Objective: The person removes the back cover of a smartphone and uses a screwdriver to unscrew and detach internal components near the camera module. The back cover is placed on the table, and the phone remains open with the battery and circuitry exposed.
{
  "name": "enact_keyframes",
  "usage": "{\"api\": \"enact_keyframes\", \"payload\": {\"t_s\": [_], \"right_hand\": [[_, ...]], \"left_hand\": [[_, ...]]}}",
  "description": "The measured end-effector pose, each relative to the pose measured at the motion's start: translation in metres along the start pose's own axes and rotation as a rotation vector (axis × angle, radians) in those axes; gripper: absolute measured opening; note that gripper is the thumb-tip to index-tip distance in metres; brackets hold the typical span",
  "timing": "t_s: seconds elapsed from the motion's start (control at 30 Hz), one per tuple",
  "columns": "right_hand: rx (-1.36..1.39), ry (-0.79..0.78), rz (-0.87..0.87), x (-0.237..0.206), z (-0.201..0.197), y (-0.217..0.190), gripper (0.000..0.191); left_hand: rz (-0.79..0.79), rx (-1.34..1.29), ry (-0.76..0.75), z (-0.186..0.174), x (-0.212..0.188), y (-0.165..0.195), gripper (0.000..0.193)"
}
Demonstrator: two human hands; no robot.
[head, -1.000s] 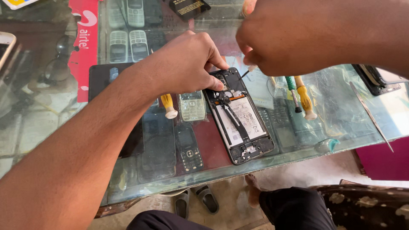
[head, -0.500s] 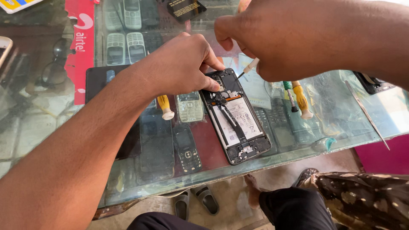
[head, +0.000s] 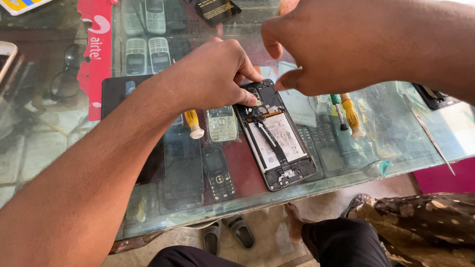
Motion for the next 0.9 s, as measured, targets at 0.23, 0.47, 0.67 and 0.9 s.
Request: {"api": "enact_keyframes", "payload": {"t_s": [0.23,0.47,0.67,0.9], "right_hand": [[0.145,0.044,0.007,-0.002,0.008,0.006,0.045],[0.455,0.052,0.250,-0.035,0.027,0.024,0.029],[0.712,0.968,0.130,-0.085,0.039,-0.018,0.004],[0.864,1.142,0.369,-0.094,0.097,-0.053,0.017]], "left_hand": [[0.030,-0.011,0.024,-0.001,-0.001,0.003,0.042],[-0.001,-0.030,0.038,0.001,0.001,-0.004,0.048],[0.008,-0.017,0.044,0.001,0.004,-0.004,0.050],[0.015,-0.006,0.034,0.001,0.003,-0.001,0.050]]}}
Point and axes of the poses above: each hand's wrist, its own x-axis towards the middle knuckle, its own z-axis out of the palm, y = z × x, the point moved 6 cm from there along x, towards the middle knuckle, and after that the axes turned 10 degrees about -z, right-handed, at the moved point
